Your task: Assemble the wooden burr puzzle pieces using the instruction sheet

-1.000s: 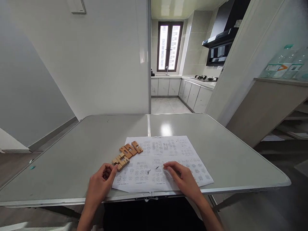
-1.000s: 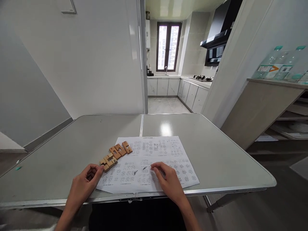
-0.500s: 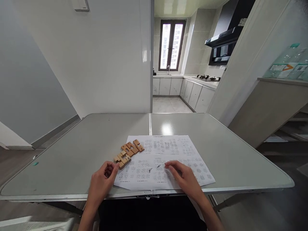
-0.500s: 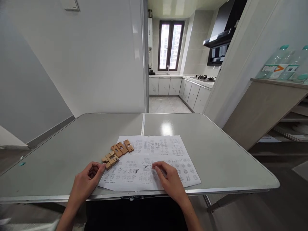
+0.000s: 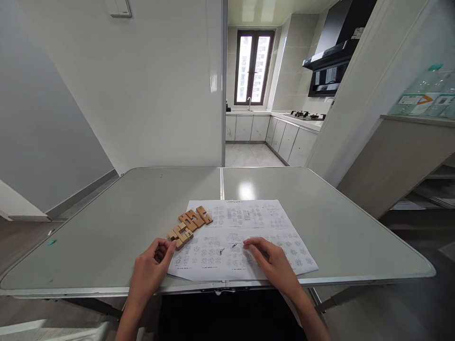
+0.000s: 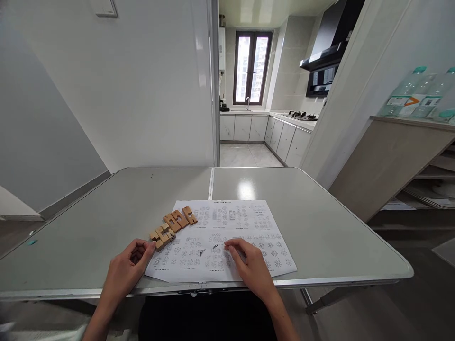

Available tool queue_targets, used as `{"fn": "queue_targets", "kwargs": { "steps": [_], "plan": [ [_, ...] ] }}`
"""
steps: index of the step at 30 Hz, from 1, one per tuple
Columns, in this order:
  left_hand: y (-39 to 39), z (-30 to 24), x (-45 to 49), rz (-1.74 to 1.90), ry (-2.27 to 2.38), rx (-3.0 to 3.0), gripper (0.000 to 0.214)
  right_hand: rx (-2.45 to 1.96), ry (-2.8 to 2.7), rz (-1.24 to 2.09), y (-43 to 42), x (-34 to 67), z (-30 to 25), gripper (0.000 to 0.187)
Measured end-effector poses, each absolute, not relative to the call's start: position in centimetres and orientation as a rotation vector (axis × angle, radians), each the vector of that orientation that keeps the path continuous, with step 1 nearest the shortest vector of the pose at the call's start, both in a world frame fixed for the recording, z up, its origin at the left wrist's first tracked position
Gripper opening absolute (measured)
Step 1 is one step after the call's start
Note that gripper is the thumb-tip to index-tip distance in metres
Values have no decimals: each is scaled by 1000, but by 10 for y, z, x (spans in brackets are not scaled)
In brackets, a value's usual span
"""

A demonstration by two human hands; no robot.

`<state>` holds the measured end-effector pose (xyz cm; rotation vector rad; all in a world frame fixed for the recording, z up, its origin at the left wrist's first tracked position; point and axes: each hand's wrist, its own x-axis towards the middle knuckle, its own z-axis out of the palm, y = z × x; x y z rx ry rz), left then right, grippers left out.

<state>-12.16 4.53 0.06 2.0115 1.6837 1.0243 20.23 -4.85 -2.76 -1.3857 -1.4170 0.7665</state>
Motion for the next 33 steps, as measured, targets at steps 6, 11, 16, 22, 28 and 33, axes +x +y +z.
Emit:
{"fn": "queue_targets", "kwargs": {
  "steps": [6,11,16,22,28,33],
  "plan": [
    [46,-1,-124,996,1676,2049,38,-1394,-1417,763,-49,203,-28,36],
    [44,1,-123,1001,1687,2034,38,-1389,-1412,757,-49,203,-28,36],
    [45,-3,-124,1005,1678,2034,37,-1400,-1418,762,-49,203,-30,34],
    [46,-6,-126,991,1687,2027,34,-1406,-1419,771,-49,203,-30,34],
    [46,-9,-127,994,1684,2021,33,-1391,-1426,763,-48,203,-31,33],
    [46,-8,-126,989,1666,2019,32,-1397,-1419,777,-49,203,-30,32]
  ]
}}
